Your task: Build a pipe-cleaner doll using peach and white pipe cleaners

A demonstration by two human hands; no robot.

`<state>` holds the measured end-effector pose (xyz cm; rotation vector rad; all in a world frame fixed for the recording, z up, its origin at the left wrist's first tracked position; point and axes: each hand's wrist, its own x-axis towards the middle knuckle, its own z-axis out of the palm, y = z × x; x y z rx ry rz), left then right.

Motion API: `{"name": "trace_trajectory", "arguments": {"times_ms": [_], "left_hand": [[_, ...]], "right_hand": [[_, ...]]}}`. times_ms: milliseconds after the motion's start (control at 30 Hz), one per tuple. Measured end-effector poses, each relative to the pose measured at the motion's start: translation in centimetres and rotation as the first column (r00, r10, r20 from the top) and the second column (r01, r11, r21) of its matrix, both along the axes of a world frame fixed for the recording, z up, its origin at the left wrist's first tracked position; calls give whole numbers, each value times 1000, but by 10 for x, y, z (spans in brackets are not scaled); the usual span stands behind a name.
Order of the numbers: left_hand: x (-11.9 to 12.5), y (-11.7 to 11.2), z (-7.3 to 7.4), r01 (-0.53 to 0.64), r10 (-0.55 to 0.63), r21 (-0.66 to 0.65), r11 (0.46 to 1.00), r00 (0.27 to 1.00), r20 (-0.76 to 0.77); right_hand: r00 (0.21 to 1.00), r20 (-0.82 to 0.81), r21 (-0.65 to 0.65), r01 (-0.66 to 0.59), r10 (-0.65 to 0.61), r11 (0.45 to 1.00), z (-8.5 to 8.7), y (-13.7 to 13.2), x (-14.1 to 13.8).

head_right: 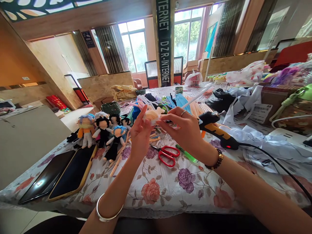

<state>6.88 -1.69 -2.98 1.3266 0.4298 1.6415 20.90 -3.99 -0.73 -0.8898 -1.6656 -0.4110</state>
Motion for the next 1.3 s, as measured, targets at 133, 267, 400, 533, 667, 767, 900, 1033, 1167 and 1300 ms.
{"name": "trace_trajectory", "arguments": {"times_ms": [133, 267, 400, 533, 667, 767, 900, 1033, 1167, 1300], "left_hand": [[1, -1, -1, -26, 30, 76, 997, 998, -54], [2, -2, 0, -51, 58, 88, 995, 996, -72], [3, -2, 1, -51, 60, 111, 992, 996, -72], [3, -2, 2, -109, 117, 109, 988, 991, -71], [4, -3, 3, -151, 155, 87, 985, 988, -30], [4, -4, 4, -173, 173, 49, 984, 985, -2], [4, -6, 4, -185, 184, 55, 981, 983, 9], [4, -6, 4, -186, 185, 61, 981, 983, 12], [4, -6, 5, -181, 181, 64, 981, 983, 8], [5, -6, 5, -183, 183, 50, 982, 983, 14]], "right_hand": [[1000, 8, -8, 12, -11, 1000, 1, -1, 0], [1000, 10, 4, 27, -27, 1000, 1, -1, 0], [1000, 4, 14, 16, -16, 1000, 1, 0, 0], [1000, 3, 7, 30, -30, 1000, 1, 0, 0], [1000, -4, -16, 19, -19, 1000, 2, -1, 1], [1000, -27, -37, 8, -9, 999, 3, -1, 1], [998, -60, -63, -4, 0, 998, 5, -2, 1], [998, -68, -80, -21, 16, 997, 6, -4, 1], [997, -68, -93, -35, 29, 995, 7, -4, 1], [995, -88, -92, -56, 48, 994, 6, -4, 0]]}}
